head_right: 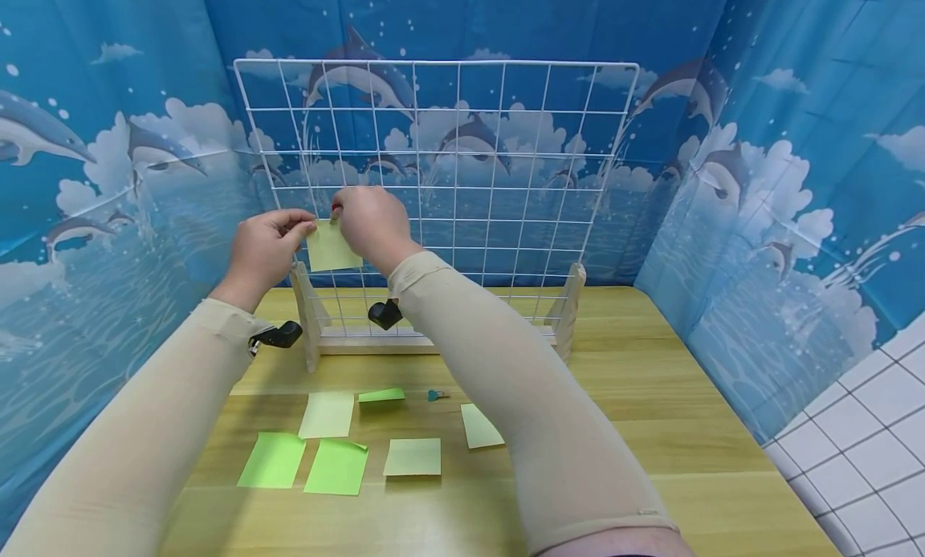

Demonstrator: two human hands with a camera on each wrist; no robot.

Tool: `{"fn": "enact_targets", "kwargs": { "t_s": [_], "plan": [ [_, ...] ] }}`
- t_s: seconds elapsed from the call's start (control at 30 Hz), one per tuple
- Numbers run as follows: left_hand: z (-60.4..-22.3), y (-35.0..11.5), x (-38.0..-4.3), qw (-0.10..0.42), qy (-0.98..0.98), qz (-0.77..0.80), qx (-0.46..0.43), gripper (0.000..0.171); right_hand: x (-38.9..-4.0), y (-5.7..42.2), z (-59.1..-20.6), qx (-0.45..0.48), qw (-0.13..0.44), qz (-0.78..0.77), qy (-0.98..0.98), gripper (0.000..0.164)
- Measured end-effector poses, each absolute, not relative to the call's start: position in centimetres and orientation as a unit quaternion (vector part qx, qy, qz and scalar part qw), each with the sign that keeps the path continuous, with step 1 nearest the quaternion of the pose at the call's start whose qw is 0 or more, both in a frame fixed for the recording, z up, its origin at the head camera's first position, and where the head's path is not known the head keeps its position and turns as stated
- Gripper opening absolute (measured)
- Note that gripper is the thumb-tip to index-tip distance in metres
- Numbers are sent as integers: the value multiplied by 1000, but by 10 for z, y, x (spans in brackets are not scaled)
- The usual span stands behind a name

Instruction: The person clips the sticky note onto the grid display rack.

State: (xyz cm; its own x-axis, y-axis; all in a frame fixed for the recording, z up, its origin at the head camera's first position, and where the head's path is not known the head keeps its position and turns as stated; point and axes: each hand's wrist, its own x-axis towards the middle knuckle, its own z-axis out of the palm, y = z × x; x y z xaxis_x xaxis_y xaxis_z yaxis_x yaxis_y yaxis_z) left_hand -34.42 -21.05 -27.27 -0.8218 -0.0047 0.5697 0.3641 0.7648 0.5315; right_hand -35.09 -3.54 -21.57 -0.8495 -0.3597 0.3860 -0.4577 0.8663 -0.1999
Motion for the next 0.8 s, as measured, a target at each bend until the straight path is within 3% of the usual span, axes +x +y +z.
{"fn": "enact_targets", "kwargs": {
  "t_s": [0.8],
  "plan": [
    [-274, -211, -345, 284, -898, -324, -96, 34, -352, -34, -219, 220, 171, 120, -953, 33]
  ]
}}
